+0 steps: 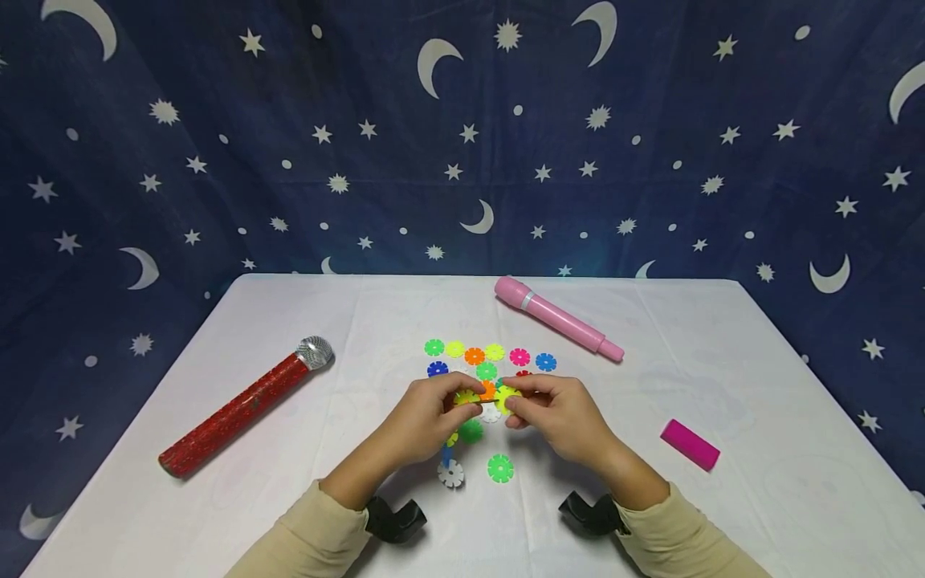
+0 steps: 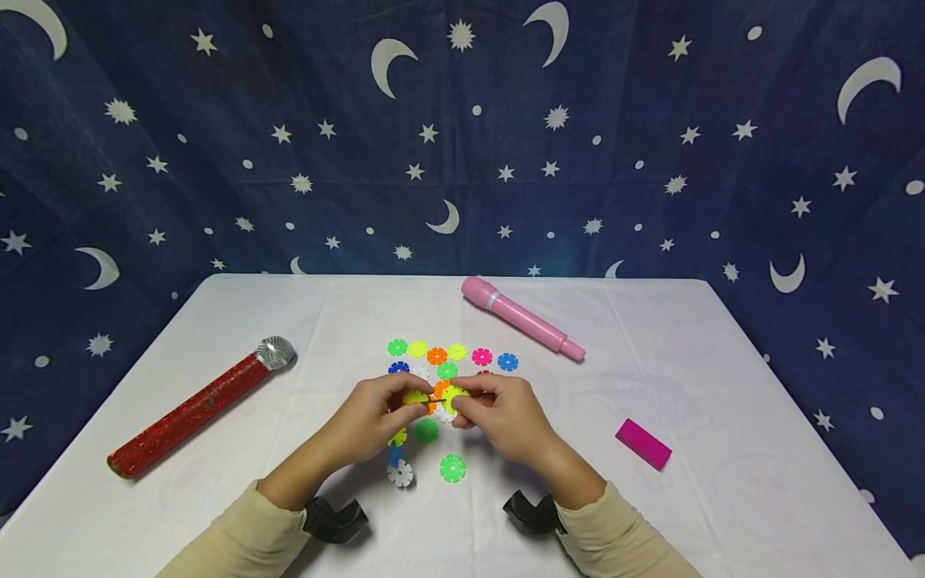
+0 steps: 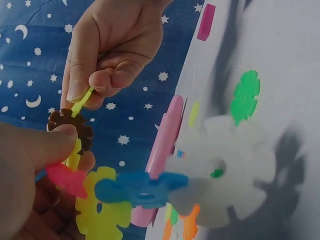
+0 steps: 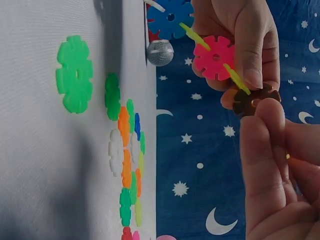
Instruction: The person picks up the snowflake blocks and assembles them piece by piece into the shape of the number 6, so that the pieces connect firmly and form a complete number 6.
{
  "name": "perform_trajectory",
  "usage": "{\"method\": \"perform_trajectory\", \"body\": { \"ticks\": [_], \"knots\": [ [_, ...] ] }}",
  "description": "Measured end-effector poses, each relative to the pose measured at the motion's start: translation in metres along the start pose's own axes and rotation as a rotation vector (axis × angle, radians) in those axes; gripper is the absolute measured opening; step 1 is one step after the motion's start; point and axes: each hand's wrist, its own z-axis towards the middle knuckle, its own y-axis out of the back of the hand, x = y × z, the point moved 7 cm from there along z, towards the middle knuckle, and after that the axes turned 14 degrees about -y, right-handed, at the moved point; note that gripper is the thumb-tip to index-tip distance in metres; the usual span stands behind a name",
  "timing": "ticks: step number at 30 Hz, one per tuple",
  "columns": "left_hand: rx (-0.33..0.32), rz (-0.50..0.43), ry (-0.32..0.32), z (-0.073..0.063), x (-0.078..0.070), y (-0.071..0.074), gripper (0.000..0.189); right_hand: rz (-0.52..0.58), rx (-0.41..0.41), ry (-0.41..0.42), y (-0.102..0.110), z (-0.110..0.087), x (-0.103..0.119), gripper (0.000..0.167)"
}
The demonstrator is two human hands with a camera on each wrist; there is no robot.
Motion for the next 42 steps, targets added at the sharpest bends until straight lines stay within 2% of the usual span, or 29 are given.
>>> {"method": "perform_trajectory", "body": {
  "ticks": [8,11,15,18,22,25,28,32,42],
  "knots": [
    [-0.023,0.069,-0.067,0.0,-0.005,0.0,0.013,0.008,0.008,-0.041,-0.003,-0.001,0.001,0.033],
    [-0.019,0.035,-0.046,0.0,0.0,0.0,0.014,0.024,0.013,-0.032,-0.003,-0.001,0.0,0.036],
    [-0.05,-0.012,0.026,-0.001,0.008,0.006,0.018,0.029,0.056,-0.04,-0.004,0.002,-0.006,0.046],
    [-0.121,-0.035,0.07,-0.001,0.013,0.015,0.018,-0.098,0.096,-0.095,-0.007,0.005,-0.016,0.055],
    [-0.216,-0.058,0.118,-0.003,0.017,0.024,0.016,-0.408,0.198,-0.151,-0.019,0.007,-0.03,0.064],
    [-0.282,-0.067,0.16,-0.004,0.02,0.029,0.016,-0.58,0.269,-0.128,-0.028,0.004,-0.033,0.068],
    [-0.33,-0.103,0.202,-0.004,0.024,0.031,0.017,-0.69,0.271,-0.077,-0.035,0.0,-0.033,0.068],
    [-0.342,-0.144,0.235,-0.006,0.028,0.03,0.015,-0.751,0.243,-0.042,-0.041,0.0,-0.034,0.06],
    [-0.299,-0.132,0.251,-0.006,0.029,0.026,0.009,-0.727,0.259,-0.058,-0.038,0.0,-0.035,0.026]
  ]
}}
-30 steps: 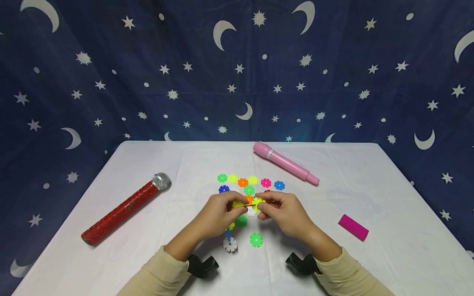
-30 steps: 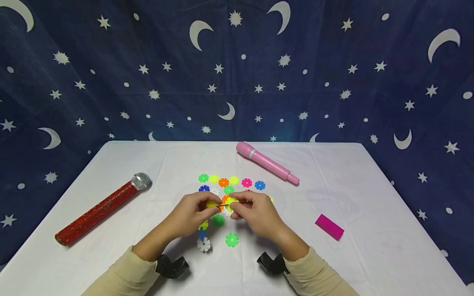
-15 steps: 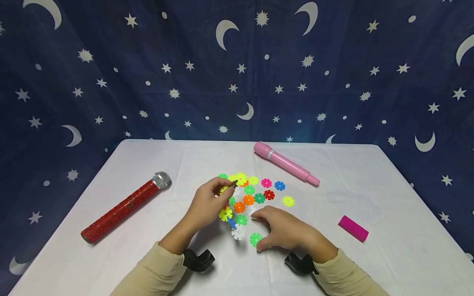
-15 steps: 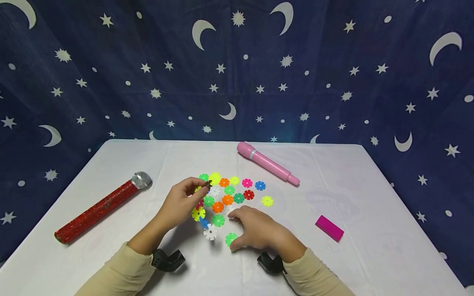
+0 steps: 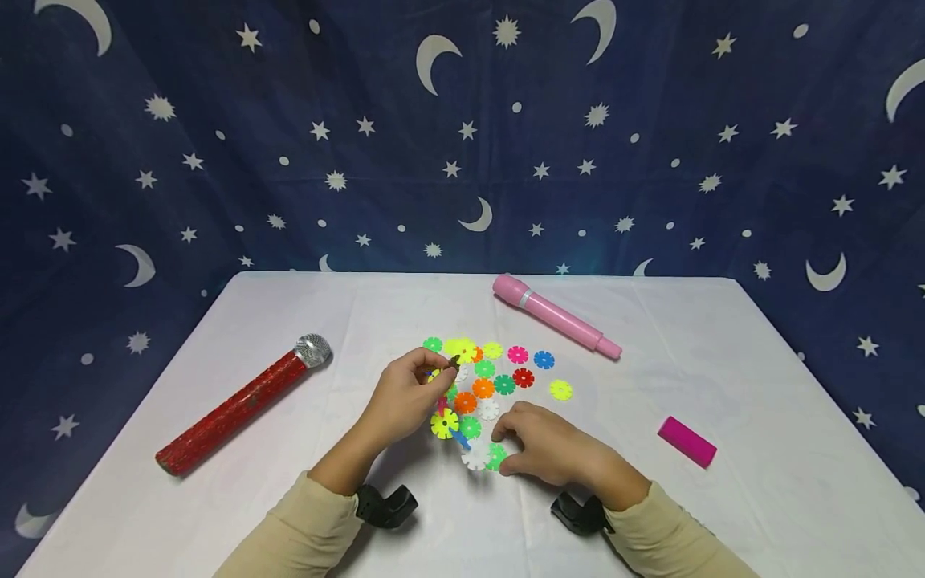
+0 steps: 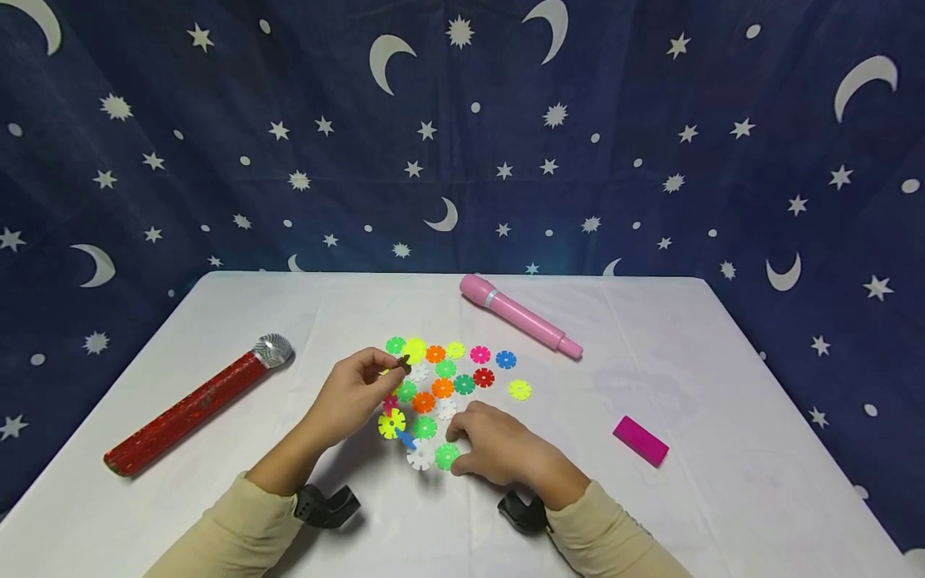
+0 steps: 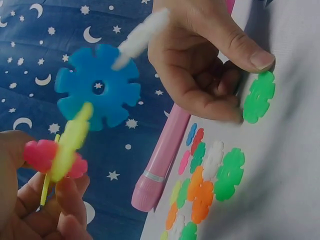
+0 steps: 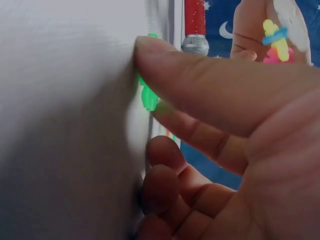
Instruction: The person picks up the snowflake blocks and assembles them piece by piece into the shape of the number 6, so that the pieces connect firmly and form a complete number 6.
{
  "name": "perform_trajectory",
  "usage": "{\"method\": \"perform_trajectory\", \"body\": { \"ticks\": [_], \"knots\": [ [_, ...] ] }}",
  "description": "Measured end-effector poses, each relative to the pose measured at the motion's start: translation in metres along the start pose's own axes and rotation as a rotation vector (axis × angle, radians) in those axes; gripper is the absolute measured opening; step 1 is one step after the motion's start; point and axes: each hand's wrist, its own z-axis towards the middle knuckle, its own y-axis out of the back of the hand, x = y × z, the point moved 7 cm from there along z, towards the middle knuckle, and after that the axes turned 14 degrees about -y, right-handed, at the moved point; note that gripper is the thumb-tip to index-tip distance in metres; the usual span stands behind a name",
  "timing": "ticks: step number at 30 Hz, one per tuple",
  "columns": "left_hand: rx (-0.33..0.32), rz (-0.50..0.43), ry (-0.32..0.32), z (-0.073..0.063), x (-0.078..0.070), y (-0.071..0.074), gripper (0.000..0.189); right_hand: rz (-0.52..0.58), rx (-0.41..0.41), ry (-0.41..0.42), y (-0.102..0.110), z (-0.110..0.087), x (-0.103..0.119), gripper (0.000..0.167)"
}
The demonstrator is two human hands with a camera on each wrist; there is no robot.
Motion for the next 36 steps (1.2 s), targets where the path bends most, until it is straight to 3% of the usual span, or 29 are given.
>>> {"method": "perform_trajectory", "body": {
  "ticks": [3,7,11,16,23,27,33,36],
  "knots": [
    [0.025,-0.019,0.014,0.0,0.0,-0.001,0.009,0.007,0.008,0.005,0.0,-0.001,0.0,0.025],
    [0.048,-0.066,0.035,0.0,0.002,-0.003,0.013,0.014,0.014,0.011,0.0,-0.002,0.002,0.035],
    [0.052,-0.107,0.042,0.0,0.003,-0.005,0.031,0.022,0.013,0.02,0.0,-0.002,0.002,0.028],
    [0.072,-0.047,0.01,0.001,0.001,-0.006,0.047,0.017,0.0,0.024,0.0,-0.001,0.0,0.022],
    [0.123,-0.005,-0.018,-0.001,-0.002,-0.008,0.037,0.079,-0.011,0.035,0.004,0.0,-0.002,0.025],
    [0.152,-0.006,-0.017,-0.001,-0.002,-0.01,0.041,0.193,-0.07,0.043,0.018,-0.002,-0.003,0.018],
    [0.208,-0.005,-0.026,-0.002,-0.003,-0.015,0.042,0.537,-0.237,0.09,0.046,-0.009,-0.004,0.016],
    [0.228,-0.009,-0.039,-0.004,-0.005,-0.018,0.04,0.646,-0.292,0.109,0.052,-0.011,-0.004,0.019]
  ]
}}
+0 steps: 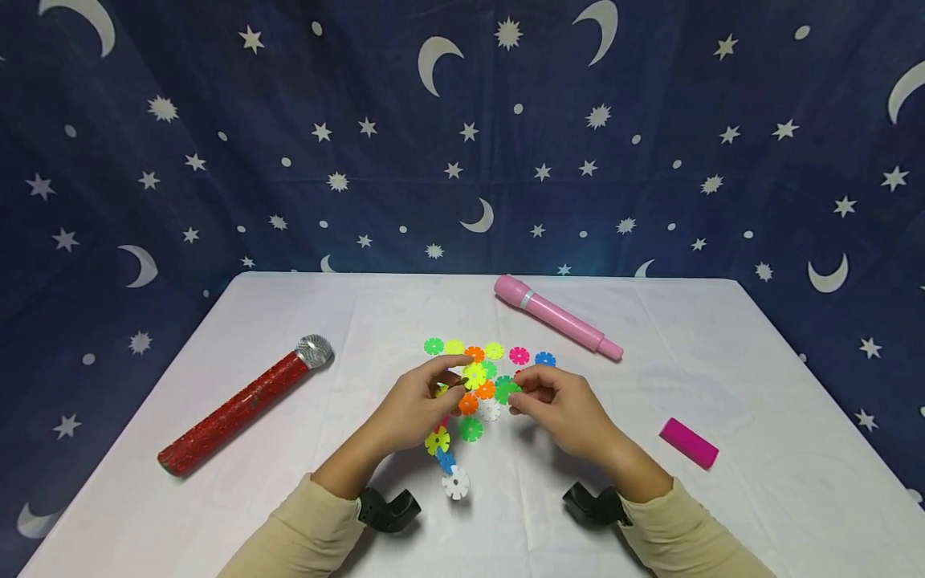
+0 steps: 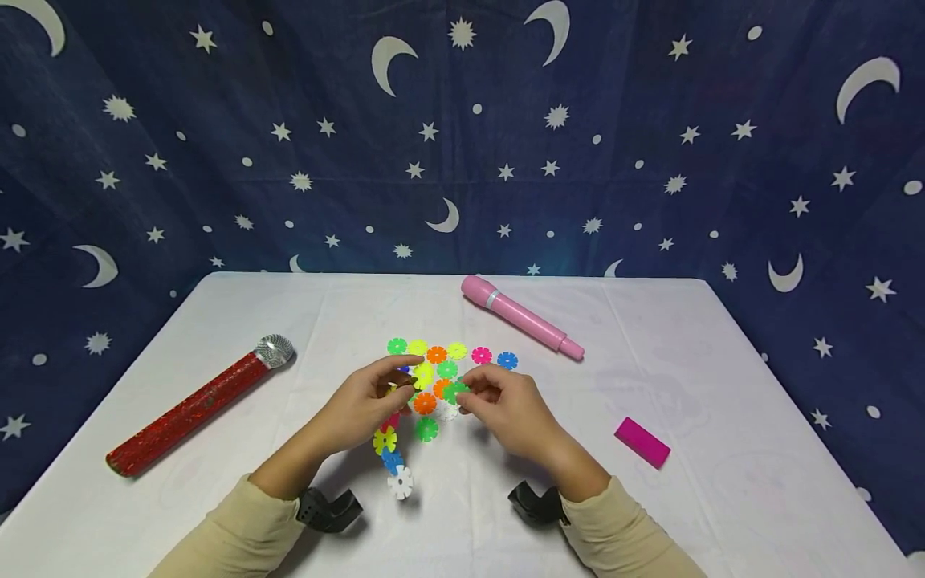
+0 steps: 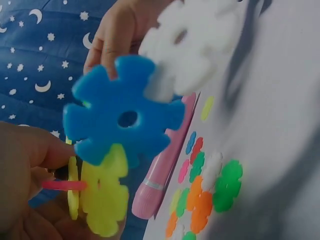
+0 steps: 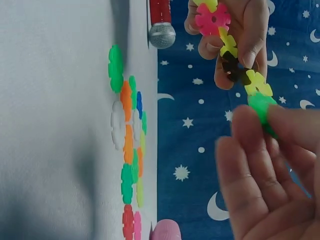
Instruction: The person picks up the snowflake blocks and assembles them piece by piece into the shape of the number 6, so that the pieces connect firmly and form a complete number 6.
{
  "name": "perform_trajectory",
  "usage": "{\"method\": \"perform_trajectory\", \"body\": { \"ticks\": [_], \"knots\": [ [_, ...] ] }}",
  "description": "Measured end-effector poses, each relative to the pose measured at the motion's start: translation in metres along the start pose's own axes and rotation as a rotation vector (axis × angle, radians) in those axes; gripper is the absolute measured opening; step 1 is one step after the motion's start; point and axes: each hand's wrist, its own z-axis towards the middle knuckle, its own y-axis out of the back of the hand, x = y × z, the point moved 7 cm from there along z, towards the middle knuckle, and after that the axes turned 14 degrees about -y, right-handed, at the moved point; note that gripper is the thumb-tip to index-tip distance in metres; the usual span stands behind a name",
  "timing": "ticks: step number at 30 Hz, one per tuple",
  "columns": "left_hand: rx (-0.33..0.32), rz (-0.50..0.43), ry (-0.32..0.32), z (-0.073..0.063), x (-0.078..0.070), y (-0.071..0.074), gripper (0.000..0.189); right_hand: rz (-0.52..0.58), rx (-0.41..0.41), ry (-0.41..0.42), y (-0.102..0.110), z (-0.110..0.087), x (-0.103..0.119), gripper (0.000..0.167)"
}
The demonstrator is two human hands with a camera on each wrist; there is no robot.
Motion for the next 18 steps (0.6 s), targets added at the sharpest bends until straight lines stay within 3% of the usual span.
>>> {"method": "perform_trajectory", "body": {
  "ticks": [5,18],
  "knots": [
    [0.026,0.015,-0.012,-0.002,-0.003,-0.006,0.037,0.04,-0.075,0.045,0.003,-0.001,0.004,0.022],
    [0.063,-0.005,-0.013,-0.003,-0.004,-0.01,0.041,-0.081,-0.197,0.155,0.005,-0.004,0.012,0.018]
  ]
}}
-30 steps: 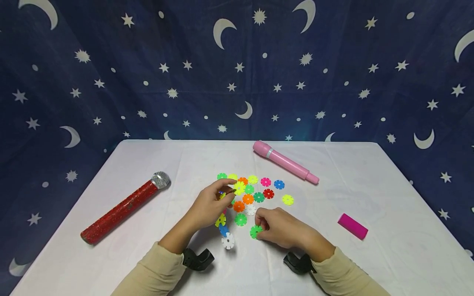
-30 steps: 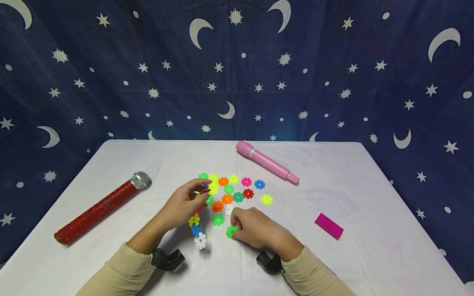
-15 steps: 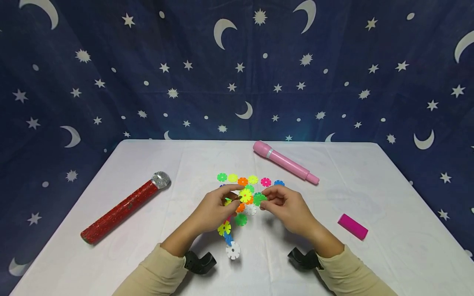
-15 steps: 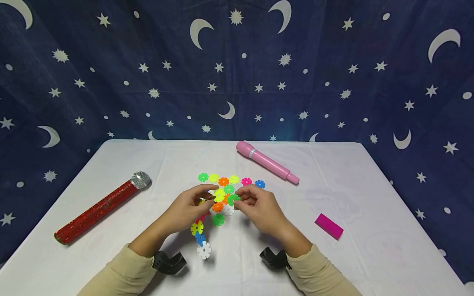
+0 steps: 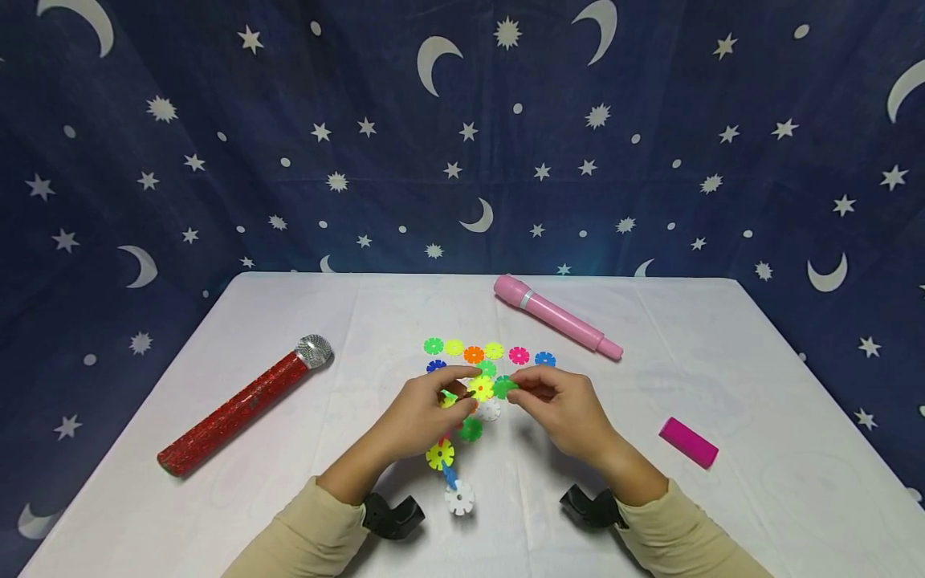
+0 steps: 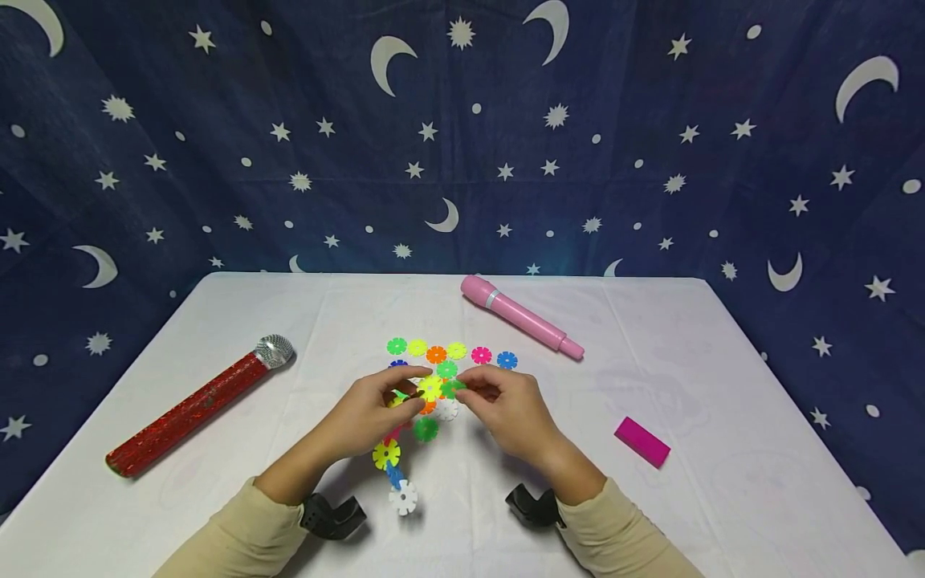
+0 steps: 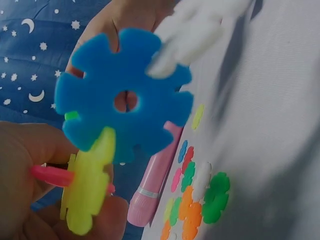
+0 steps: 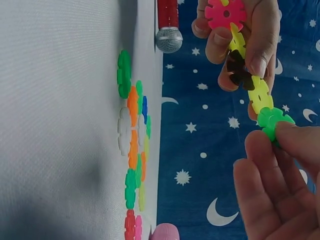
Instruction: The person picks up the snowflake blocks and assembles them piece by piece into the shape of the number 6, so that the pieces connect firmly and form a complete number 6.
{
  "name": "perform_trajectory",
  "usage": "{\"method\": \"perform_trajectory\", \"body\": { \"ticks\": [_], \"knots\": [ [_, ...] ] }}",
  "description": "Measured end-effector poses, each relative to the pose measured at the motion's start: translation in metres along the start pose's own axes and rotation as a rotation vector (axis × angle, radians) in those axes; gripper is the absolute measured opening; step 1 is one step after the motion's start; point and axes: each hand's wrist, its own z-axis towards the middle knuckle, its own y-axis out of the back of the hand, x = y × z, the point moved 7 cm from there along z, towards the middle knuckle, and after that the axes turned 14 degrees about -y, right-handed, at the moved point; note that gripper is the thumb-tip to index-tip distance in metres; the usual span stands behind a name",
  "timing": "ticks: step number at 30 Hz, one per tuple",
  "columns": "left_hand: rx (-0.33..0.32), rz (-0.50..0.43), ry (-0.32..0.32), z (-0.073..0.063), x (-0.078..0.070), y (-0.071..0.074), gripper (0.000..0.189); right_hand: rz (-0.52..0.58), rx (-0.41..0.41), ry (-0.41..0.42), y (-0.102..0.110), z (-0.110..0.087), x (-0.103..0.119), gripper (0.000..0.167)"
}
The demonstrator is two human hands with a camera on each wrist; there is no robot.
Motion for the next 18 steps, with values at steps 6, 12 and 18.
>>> {"method": "perform_trajectory", "body": {
  "ticks": [6,12,18],
  "knots": [
    [-0.03,0.081,-0.019,0.0,0.0,0.003,0.039,-0.006,-0.026,0.121,-0.001,0.0,0.004,0.022],
    [-0.025,0.091,-0.017,0.0,-0.001,0.002,0.038,-0.063,-0.081,0.276,-0.002,-0.002,0.009,0.026],
    [-0.012,0.08,0.001,-0.001,-0.003,-0.003,0.039,-0.12,-0.12,0.325,-0.004,-0.007,0.012,0.029]
  ]
}}
